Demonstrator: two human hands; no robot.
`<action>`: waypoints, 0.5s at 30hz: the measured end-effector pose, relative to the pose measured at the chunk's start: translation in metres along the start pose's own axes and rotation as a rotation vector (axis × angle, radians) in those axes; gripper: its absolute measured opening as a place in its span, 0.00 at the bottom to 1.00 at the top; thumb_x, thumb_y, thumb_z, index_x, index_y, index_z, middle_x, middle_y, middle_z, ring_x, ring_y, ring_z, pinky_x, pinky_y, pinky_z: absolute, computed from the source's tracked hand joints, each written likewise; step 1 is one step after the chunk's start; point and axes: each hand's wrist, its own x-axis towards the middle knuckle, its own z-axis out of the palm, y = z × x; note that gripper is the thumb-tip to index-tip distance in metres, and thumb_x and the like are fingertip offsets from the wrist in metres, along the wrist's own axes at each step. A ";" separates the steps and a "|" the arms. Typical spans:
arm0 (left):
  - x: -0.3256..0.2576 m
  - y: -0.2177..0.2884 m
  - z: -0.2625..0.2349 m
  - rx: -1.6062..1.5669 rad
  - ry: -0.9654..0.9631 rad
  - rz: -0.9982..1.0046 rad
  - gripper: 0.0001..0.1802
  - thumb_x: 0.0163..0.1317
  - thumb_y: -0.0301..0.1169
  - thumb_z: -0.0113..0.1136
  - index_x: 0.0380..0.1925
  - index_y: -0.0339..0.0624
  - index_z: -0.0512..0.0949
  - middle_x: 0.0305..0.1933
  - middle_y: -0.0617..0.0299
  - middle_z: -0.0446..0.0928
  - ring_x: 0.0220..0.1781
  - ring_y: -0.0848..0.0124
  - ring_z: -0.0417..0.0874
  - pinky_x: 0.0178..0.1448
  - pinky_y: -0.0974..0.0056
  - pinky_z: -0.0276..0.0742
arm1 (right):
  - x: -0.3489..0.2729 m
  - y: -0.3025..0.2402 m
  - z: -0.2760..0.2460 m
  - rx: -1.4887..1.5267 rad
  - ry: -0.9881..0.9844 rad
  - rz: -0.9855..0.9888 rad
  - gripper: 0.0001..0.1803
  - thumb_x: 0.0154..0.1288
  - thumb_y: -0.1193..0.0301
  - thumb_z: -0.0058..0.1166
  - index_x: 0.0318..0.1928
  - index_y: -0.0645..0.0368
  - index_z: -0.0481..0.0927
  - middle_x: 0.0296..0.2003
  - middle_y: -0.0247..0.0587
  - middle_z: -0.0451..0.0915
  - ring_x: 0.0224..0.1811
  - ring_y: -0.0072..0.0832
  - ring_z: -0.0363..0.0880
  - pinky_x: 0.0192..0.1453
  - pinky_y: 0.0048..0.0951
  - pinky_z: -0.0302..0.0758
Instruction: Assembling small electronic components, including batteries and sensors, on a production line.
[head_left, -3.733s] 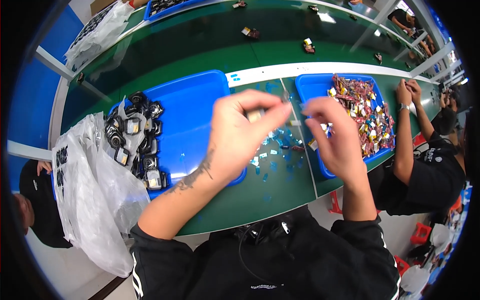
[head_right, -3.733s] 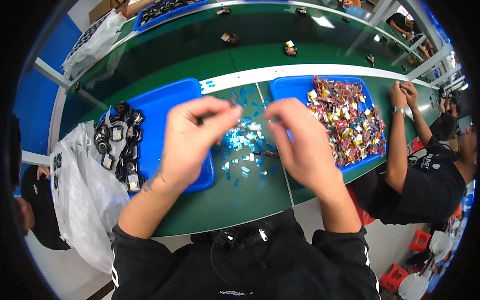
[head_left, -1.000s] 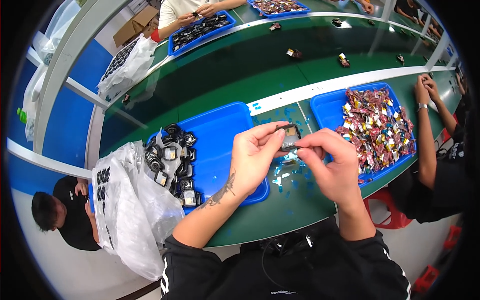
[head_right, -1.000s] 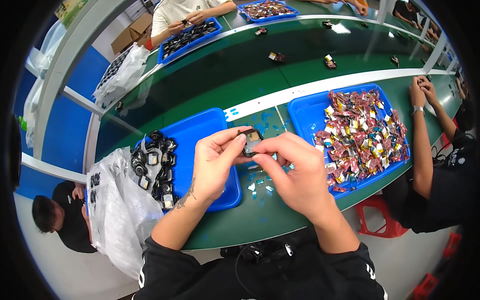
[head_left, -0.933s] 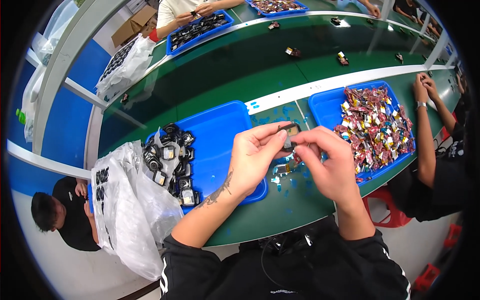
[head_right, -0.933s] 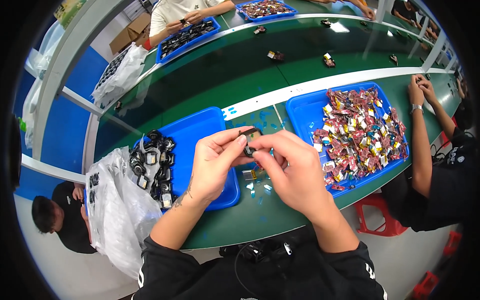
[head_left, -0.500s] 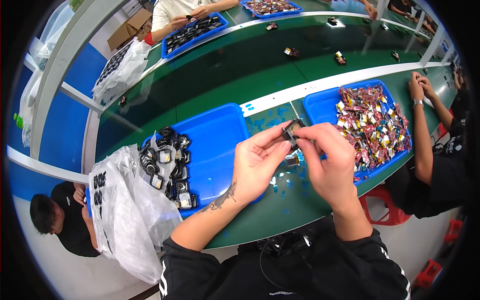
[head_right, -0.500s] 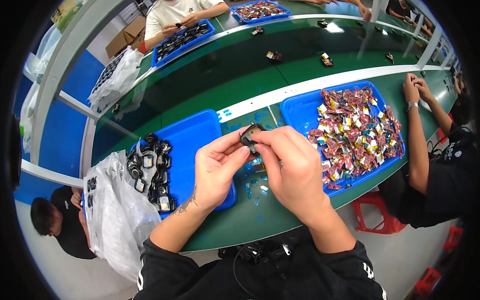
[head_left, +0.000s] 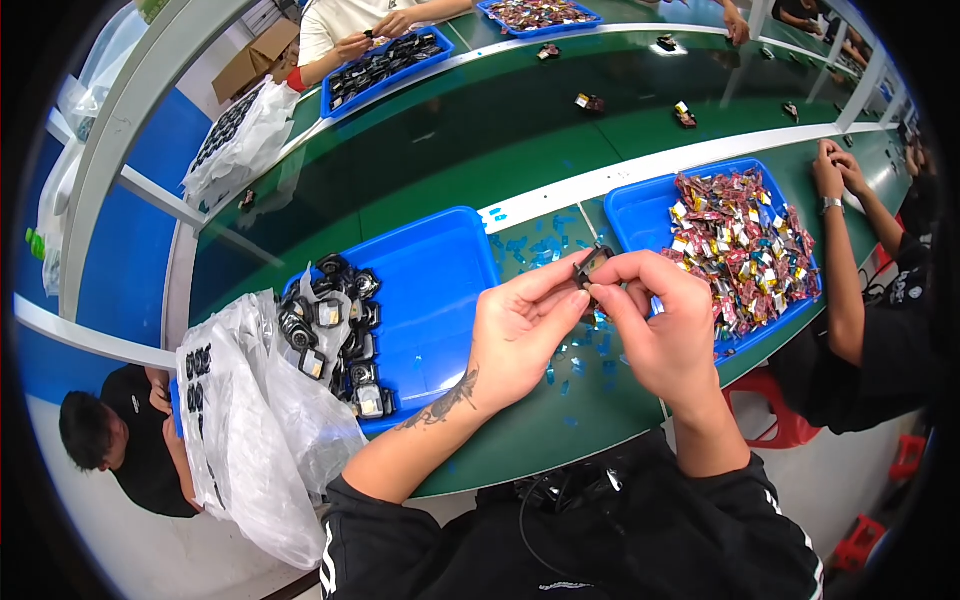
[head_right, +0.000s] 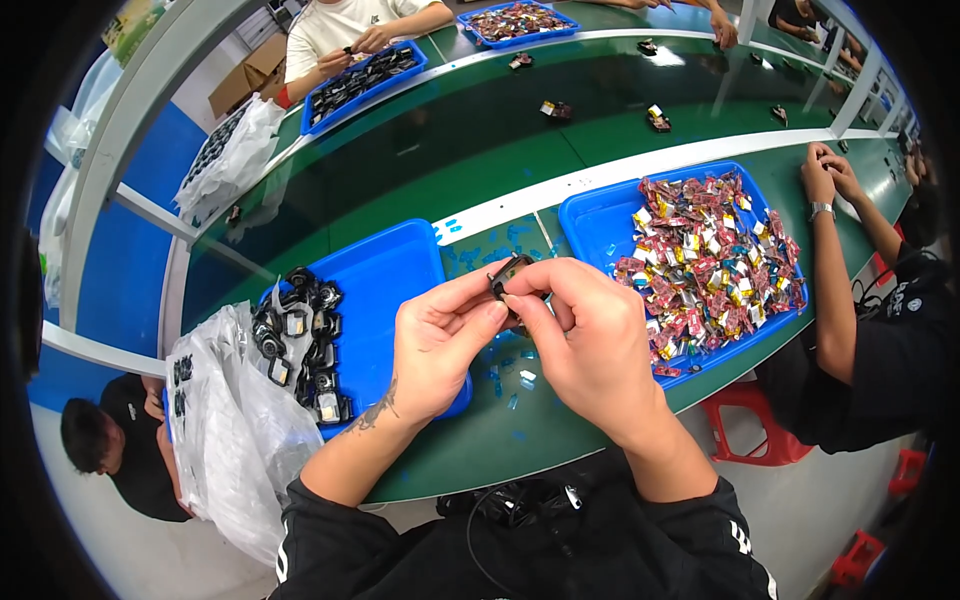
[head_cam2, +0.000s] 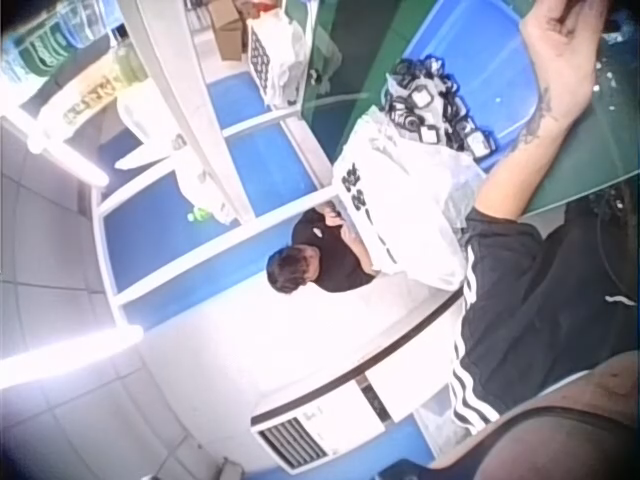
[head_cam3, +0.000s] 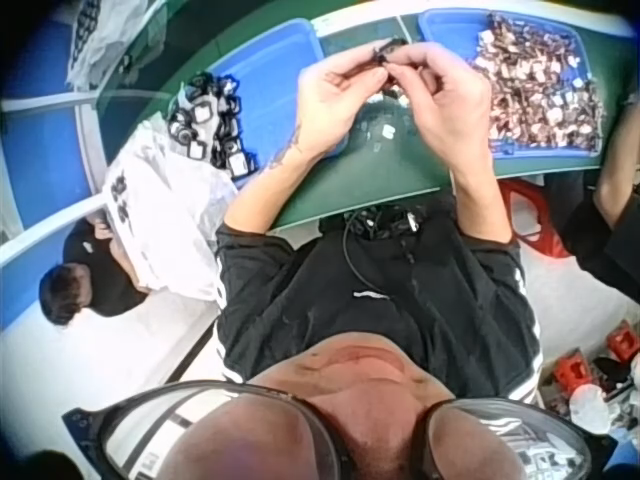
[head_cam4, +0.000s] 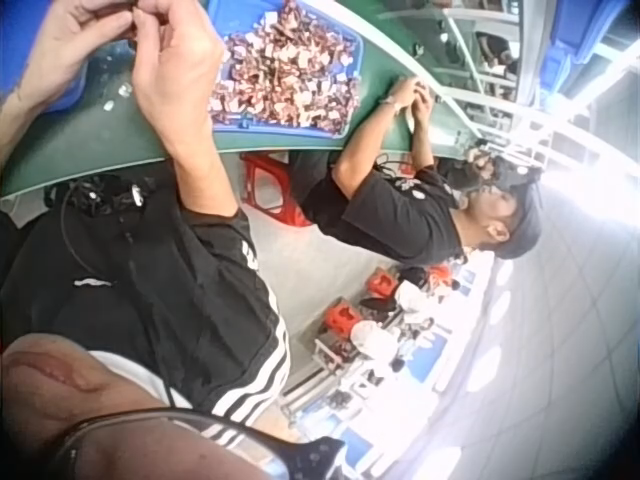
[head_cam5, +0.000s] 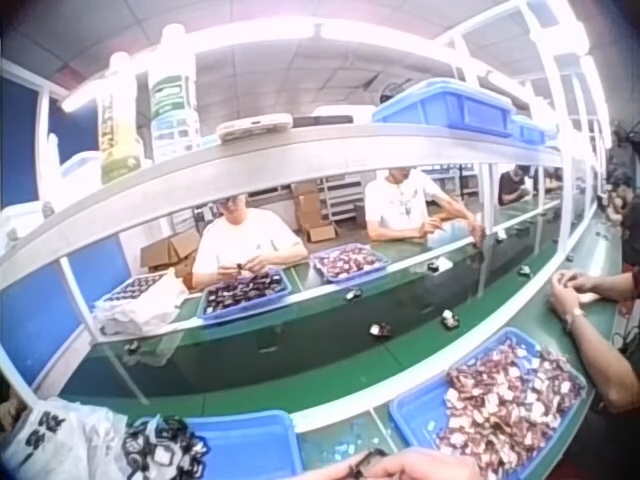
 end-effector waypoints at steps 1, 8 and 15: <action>0.000 0.000 0.000 0.000 0.001 0.001 0.23 0.68 0.20 0.55 0.63 0.29 0.70 0.58 0.52 0.77 0.59 0.69 0.79 0.62 0.66 0.76 | 0.000 0.001 0.000 0.014 -0.004 0.013 0.06 0.56 0.83 0.62 0.35 0.63 0.81 0.25 0.38 0.79 0.18 0.22 0.65 0.23 0.25 0.64; -0.002 0.002 0.003 0.036 0.011 -0.016 0.22 0.68 0.21 0.56 0.62 0.29 0.70 0.58 0.51 0.78 0.59 0.69 0.79 0.62 0.67 0.76 | 0.000 -0.003 -0.002 0.083 -0.011 0.087 0.05 0.56 0.82 0.62 0.34 0.64 0.82 0.26 0.37 0.80 0.19 0.21 0.67 0.24 0.24 0.65; -0.007 -0.001 0.008 0.028 0.008 0.044 0.22 0.70 0.20 0.53 0.63 0.29 0.69 0.58 0.51 0.77 0.58 0.69 0.79 0.63 0.66 0.76 | 0.004 0.000 -0.007 0.079 0.002 -0.007 0.04 0.55 0.80 0.63 0.32 0.63 0.81 0.26 0.39 0.81 0.22 0.24 0.75 0.27 0.26 0.71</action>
